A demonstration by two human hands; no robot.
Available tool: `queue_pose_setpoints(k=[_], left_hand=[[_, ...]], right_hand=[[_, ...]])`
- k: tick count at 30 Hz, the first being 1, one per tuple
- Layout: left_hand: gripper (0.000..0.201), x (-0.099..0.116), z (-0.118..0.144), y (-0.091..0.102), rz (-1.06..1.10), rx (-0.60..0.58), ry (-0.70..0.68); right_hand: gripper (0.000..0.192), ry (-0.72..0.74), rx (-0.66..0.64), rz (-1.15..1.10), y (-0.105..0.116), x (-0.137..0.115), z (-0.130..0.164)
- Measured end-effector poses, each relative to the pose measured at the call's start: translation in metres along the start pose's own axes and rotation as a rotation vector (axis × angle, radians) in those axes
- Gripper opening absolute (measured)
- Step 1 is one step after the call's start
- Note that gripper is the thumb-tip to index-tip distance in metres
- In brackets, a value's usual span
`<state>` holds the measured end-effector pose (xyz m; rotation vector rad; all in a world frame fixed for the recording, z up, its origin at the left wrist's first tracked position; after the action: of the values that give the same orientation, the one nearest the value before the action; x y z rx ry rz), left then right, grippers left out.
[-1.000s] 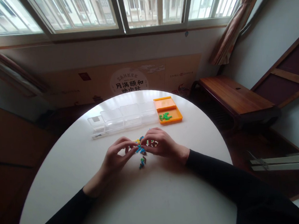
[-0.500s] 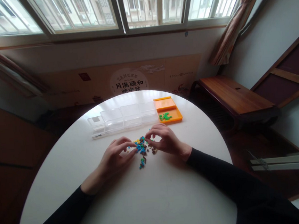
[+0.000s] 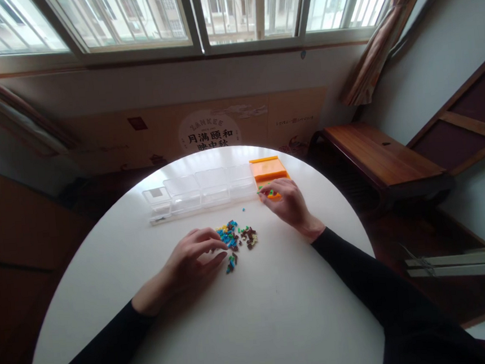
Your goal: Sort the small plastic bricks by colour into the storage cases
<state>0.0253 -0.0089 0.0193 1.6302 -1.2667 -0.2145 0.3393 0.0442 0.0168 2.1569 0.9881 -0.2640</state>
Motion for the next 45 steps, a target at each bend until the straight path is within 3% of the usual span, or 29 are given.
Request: queue_pose_setpoints(k=[5,9,25,30,37,45], left_hand=[[0.016,0.004,0.000,0.001,0.033,-0.072,-0.059],[0.018,0.005,-0.001,0.001,0.024,-0.111,-0.054],[0.014,0.001,0.000,-0.006,-0.027,-0.057,-0.082],[0.015,-0.001,-0.001,-0.007,0.012,0.000,-0.037],[0.016,0.003,-0.006,-0.006,0.387,0.137,0.187],[0.017,-0.003,-0.006,-0.009,0.488,0.114,0.263]], right_hand=[[0.012,-0.153,0.029,0.099,0.008,0.030,-0.001],[0.015,-0.209,0.012,0.127,0.004,0.039,0.003],[0.014,-0.139,-0.038,-0.044,-0.012,0.010,0.008],[0.009,0.007,-0.124,-0.148,-0.015,-0.016,0.011],[0.007,0.328,-0.304,-0.314,-0.024,-0.065,0.019],[0.009,0.397,-0.289,-0.325,-0.032,-0.072,0.025]])
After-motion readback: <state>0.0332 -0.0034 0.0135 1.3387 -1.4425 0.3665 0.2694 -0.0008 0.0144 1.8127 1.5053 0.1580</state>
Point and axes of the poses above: each hand's wrist, its own z-axis away from the middle knuckle, its own y-axis out of the back of the hand, x = y × z, the point moved 2 cm from there along -z, towards the middle knuckle, and after that the axes turned 1 degree about x, right-handed, at the moved point
